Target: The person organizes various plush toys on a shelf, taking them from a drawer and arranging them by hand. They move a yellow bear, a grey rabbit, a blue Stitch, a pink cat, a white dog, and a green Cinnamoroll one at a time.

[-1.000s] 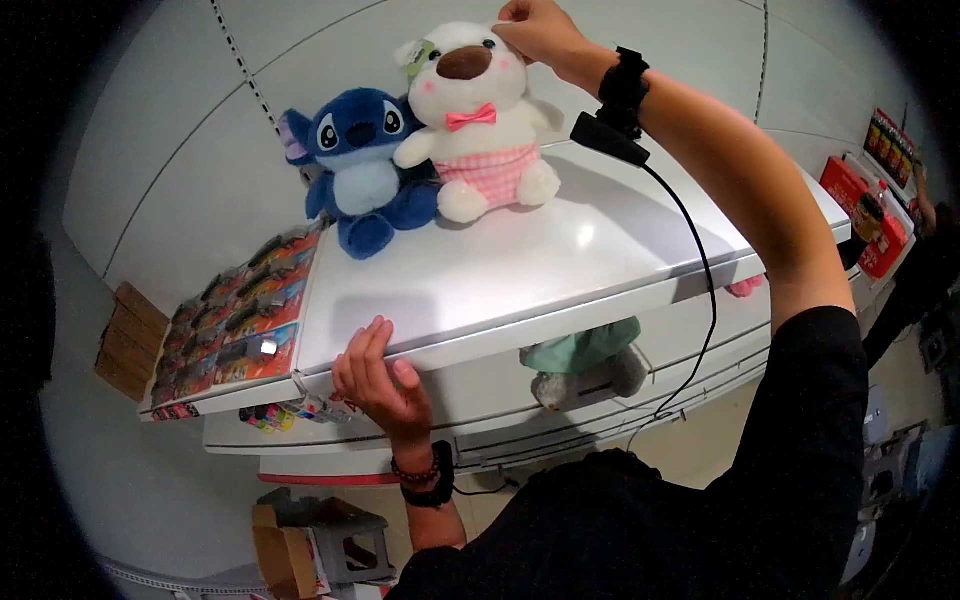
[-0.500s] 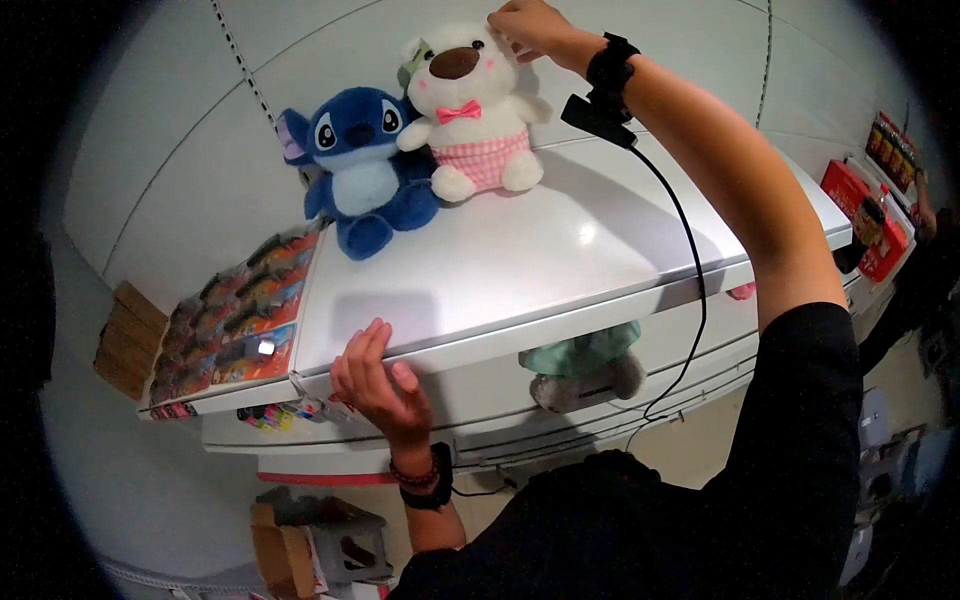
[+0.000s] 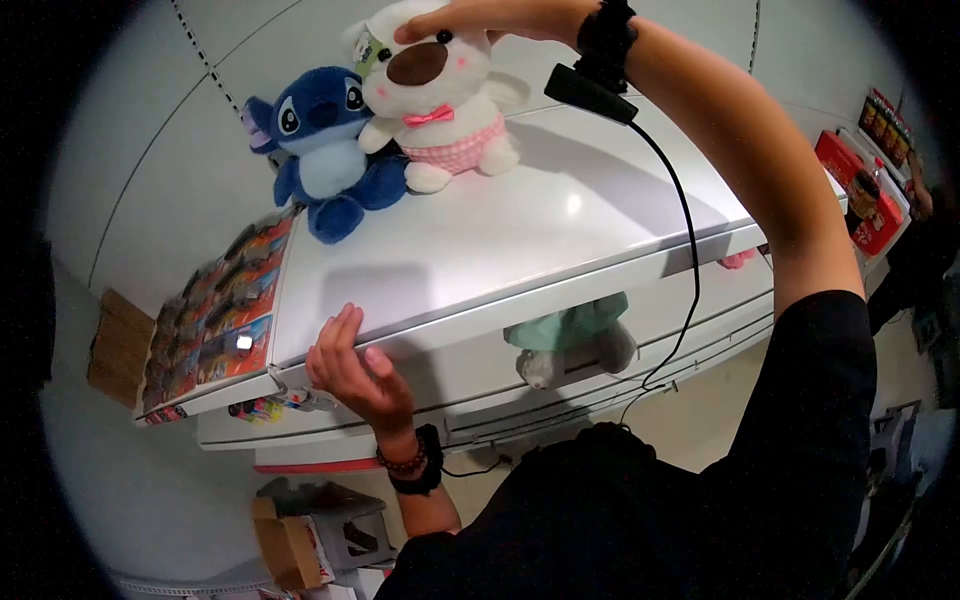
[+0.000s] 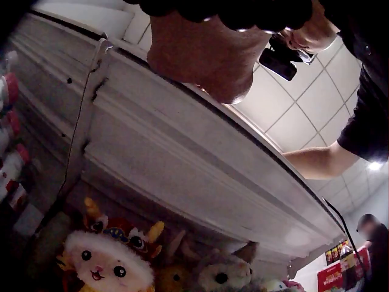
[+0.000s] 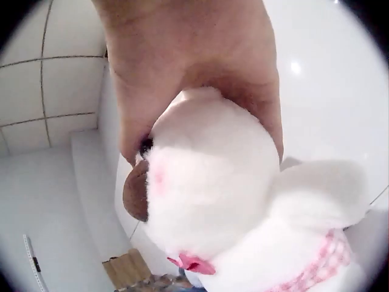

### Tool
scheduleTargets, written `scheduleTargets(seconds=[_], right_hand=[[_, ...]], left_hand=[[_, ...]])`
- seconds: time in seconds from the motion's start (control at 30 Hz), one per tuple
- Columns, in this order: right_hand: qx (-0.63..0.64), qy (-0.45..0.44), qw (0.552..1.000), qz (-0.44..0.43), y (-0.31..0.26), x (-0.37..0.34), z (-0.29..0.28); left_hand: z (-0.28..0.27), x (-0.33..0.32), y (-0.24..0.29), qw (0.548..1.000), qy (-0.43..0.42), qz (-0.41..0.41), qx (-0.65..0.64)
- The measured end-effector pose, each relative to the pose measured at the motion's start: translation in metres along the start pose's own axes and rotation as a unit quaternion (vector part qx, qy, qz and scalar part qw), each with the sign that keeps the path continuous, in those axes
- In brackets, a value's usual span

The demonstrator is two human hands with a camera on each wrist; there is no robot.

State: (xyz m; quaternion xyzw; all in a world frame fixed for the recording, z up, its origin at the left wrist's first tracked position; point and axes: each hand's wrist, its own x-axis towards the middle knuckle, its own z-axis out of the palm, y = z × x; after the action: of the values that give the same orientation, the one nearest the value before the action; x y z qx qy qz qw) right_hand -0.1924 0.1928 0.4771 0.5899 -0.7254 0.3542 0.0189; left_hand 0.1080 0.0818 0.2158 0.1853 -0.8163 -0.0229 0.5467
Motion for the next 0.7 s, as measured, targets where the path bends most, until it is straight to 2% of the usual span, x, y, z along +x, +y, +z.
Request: scheduleTargets(seconds=[0.1, 0.2, 0.33, 0.43, 0.53, 0.7], right_hand=[[0.006, 0.007, 0.997, 0.083, -0.004, -0.002, -0.007], [0.151, -0.020, 0.987, 0.059, 0.011, 0.003, -0.009], [0.143, -0.053, 0.978, 0.140, 0.015, 0.014, -0.007], [0.094, 0.010, 0.986, 0.135, 0.027, 0.021, -0.007], [0.053, 0.112, 0.984, 0.130, 0.041, 0.026, -0.012], [0.010, 0.182, 0.978, 0.099, 0.040, 0.014, -0.027]], left_hand=[[0.000, 0.001, 0.000, 1.000, 0.000, 0.000, -0.006], [0.000, 0.002, -0.002, 1.000, 0.003, 0.004, -0.009], [0.000, 0.001, 0.001, 1.000, 0.005, 0.002, -0.004], [-0.001, 0.002, 0.000, 1.000, 0.003, 0.005, -0.008], [-0.002, 0.002, 0.000, 1.000, 0.000, 0.013, -0.002], [-0.001, 0.001, -0.003, 1.000, -0.009, 0.014, 0.000]])
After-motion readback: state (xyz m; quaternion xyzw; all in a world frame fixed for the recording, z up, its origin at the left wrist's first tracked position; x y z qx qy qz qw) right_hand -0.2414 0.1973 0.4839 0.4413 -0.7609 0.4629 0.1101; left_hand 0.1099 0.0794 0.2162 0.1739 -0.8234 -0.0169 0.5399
